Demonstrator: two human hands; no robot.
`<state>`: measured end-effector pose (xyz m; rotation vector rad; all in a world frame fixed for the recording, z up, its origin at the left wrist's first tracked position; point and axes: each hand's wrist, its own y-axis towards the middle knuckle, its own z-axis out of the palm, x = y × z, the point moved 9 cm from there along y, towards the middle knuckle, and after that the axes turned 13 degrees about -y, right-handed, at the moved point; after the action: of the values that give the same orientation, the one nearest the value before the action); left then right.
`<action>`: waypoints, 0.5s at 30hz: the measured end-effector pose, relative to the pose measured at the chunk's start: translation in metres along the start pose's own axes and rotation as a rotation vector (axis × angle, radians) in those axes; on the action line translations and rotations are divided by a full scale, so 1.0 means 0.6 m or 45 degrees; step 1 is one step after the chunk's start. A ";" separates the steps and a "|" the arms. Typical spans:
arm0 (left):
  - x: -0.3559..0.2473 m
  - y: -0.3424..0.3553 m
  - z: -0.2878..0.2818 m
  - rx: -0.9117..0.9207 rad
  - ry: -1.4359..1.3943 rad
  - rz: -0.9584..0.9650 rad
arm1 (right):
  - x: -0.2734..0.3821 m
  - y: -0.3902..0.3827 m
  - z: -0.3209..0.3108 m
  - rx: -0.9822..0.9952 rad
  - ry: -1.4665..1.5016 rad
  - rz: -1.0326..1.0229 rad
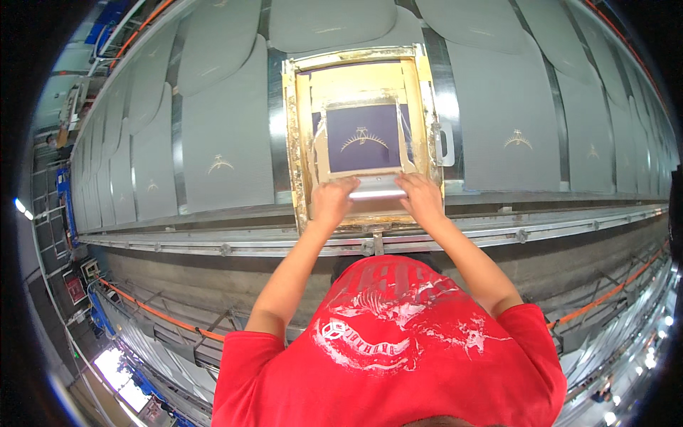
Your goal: The person uses a squeegee to spread ink across a screen-printing frame and pulls it down to transfer the design onto fabric laid on a conveyor. The person repeats the squeegee strokes multiple times to ensure even ink coverage.
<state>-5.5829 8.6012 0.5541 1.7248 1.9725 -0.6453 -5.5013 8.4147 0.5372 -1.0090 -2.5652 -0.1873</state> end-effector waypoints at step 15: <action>-0.002 -0.092 -0.024 -0.212 -0.122 0.167 | -0.227 0.107 -0.089 -0.803 0.389 0.688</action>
<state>-5.6376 8.6028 0.5693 1.6740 1.7780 -0.4938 -5.3506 8.3624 0.5323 -1.6941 -1.8932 -0.9502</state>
